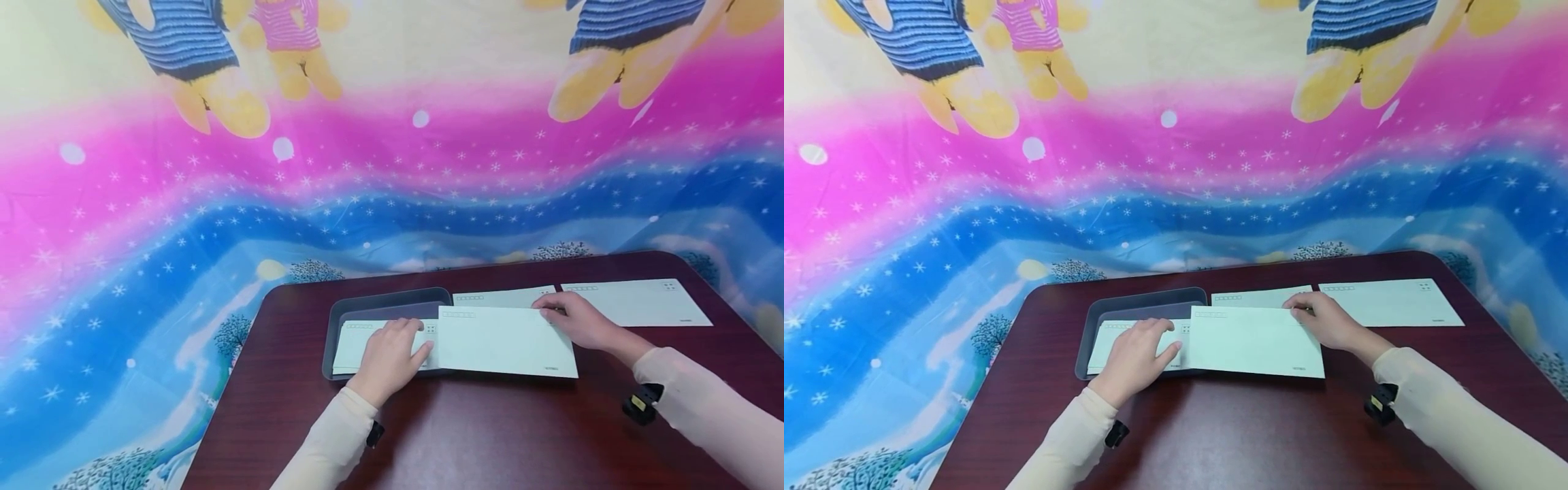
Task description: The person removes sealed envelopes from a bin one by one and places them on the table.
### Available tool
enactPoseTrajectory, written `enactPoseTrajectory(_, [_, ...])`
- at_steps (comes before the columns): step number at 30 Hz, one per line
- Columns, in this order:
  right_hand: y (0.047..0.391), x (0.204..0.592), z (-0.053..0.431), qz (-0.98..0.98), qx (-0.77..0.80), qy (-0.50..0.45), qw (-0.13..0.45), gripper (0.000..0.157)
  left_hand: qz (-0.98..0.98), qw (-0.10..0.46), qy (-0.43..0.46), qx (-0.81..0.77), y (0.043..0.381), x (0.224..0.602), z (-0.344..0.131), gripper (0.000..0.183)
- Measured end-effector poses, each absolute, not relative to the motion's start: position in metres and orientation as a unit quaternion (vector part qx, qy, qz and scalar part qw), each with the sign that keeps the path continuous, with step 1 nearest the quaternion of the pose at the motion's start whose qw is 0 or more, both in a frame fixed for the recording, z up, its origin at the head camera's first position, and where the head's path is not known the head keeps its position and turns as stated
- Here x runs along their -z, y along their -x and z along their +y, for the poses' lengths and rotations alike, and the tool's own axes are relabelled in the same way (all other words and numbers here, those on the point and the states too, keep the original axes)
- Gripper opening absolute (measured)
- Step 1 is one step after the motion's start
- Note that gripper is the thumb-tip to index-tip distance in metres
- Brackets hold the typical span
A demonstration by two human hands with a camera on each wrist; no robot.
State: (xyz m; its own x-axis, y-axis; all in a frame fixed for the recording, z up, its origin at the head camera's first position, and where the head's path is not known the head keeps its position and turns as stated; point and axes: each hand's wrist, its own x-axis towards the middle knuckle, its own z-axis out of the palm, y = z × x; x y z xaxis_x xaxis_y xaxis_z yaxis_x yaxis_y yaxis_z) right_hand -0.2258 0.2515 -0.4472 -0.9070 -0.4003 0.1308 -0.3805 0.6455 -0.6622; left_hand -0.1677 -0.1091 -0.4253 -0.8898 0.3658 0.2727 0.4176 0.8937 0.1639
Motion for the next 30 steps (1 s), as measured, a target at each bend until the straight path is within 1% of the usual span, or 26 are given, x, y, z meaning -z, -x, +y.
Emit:
enactPoseTrajectory(19, [0.222,0.450,0.276,0.906,0.366,0.213,0.017,0.021,-0.965,0.098,0.220,0.107,0.165,0.429,-0.092,0.034])
enactPoseTrajectory(30, [0.217,0.452,0.289,0.912,0.352,0.210,0.025,0.021,-0.960,0.109,0.235,0.102,0.165,0.433,-0.082,0.035])
